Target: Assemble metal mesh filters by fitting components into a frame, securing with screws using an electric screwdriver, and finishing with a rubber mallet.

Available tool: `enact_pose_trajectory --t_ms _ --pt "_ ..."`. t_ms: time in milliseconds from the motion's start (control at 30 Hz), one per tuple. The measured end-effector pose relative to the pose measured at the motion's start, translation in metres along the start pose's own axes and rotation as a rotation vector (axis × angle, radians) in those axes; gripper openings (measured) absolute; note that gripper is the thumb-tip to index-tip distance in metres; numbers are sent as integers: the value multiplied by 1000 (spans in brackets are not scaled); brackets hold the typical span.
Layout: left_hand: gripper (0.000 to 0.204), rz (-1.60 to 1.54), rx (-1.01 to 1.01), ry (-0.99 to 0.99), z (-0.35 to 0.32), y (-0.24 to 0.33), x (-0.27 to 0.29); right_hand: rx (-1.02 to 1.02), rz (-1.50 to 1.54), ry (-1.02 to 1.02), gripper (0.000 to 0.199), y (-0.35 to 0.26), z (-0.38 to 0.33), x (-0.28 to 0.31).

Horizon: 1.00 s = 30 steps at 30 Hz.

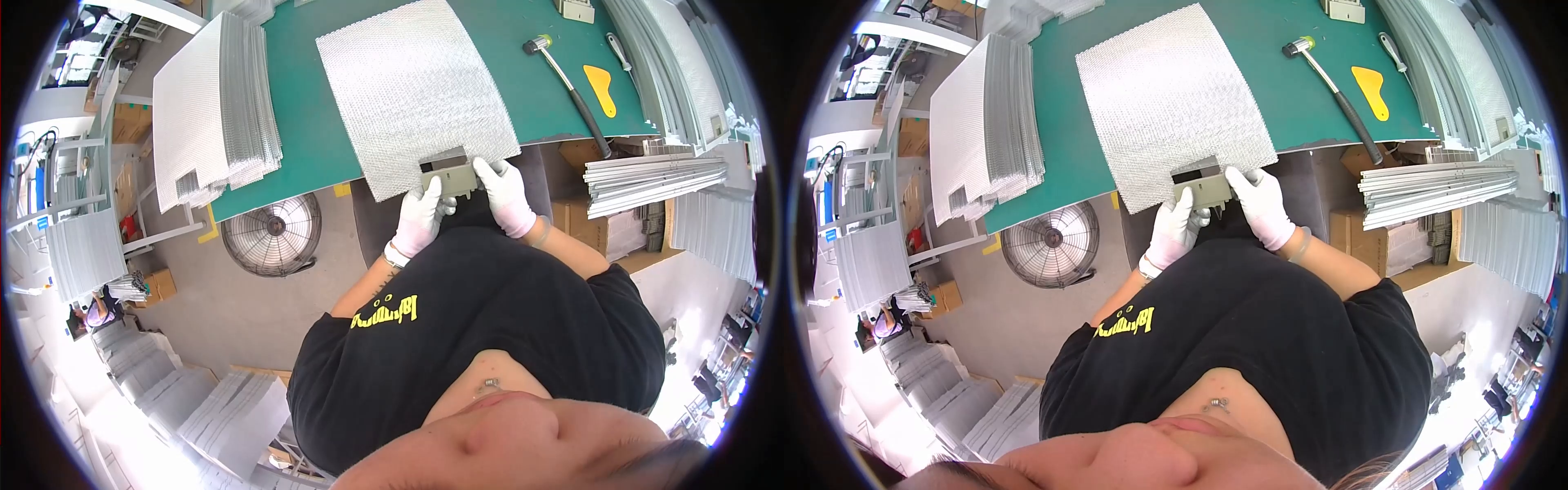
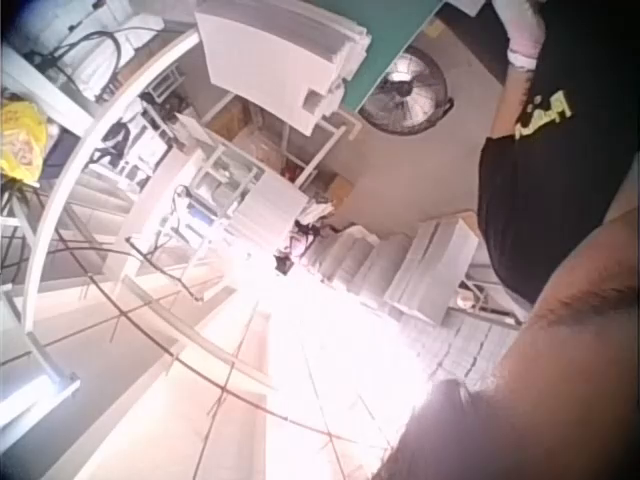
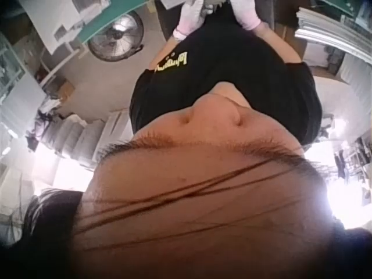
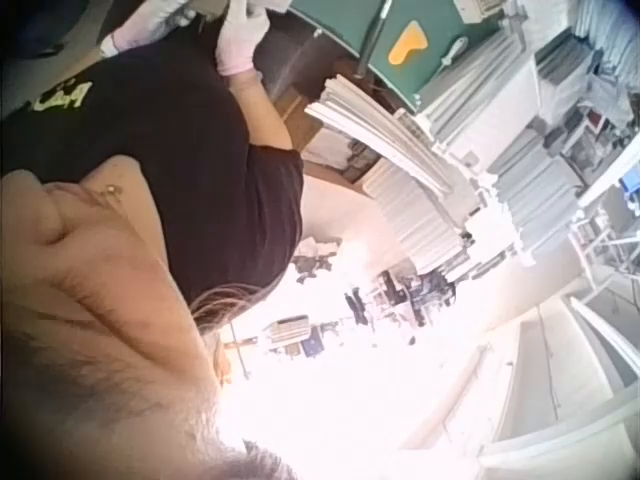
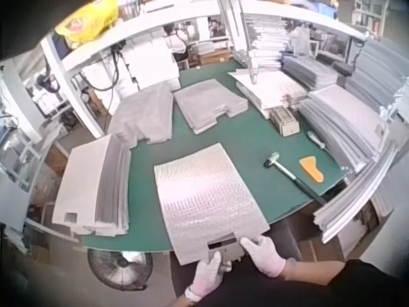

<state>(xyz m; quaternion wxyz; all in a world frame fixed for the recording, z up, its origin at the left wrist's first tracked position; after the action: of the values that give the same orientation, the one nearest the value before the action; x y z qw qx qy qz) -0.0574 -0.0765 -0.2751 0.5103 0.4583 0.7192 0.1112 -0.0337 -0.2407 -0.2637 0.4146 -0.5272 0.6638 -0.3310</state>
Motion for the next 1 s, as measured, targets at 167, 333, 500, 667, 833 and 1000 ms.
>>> enact_pose_trajectory --t_ms 167,333,500,667,833,1000 --pt "63 -204 265 -354 -31 11 -21 67 -60 -181 44 -3 -4 -11" --pt "46 895 510 -647 -46 93 -47 -29 -126 -683 49 20 -20 -41" --pt "51 2041 -885 -378 50 167 -94 76 -61 -546 42 6 -20 -49" --pt "64 2240 -805 -351 53 104 -112 35 14 -197 32 17 -18 7" --pt "59 2225 -776 -267 36 89 -125 184 148 40 29 22 -12 12" --pt "56 2231 -716 -196 30 84 -120 137 91 -82 24 8 -1 19"
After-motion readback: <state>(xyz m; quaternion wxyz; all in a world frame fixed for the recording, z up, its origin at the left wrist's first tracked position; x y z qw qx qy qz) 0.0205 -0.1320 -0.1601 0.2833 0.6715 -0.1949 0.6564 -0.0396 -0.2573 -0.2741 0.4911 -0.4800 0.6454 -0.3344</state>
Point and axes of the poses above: each hand's wrist, its own z-axis towards the middle knuckle, its own x-axis out of the back of the hand, y = z × x, the point moved 7 cm from there along z, towards the middle knuckle, and after that the axes turned 4 degrees about -y, right-handed, at the moved point
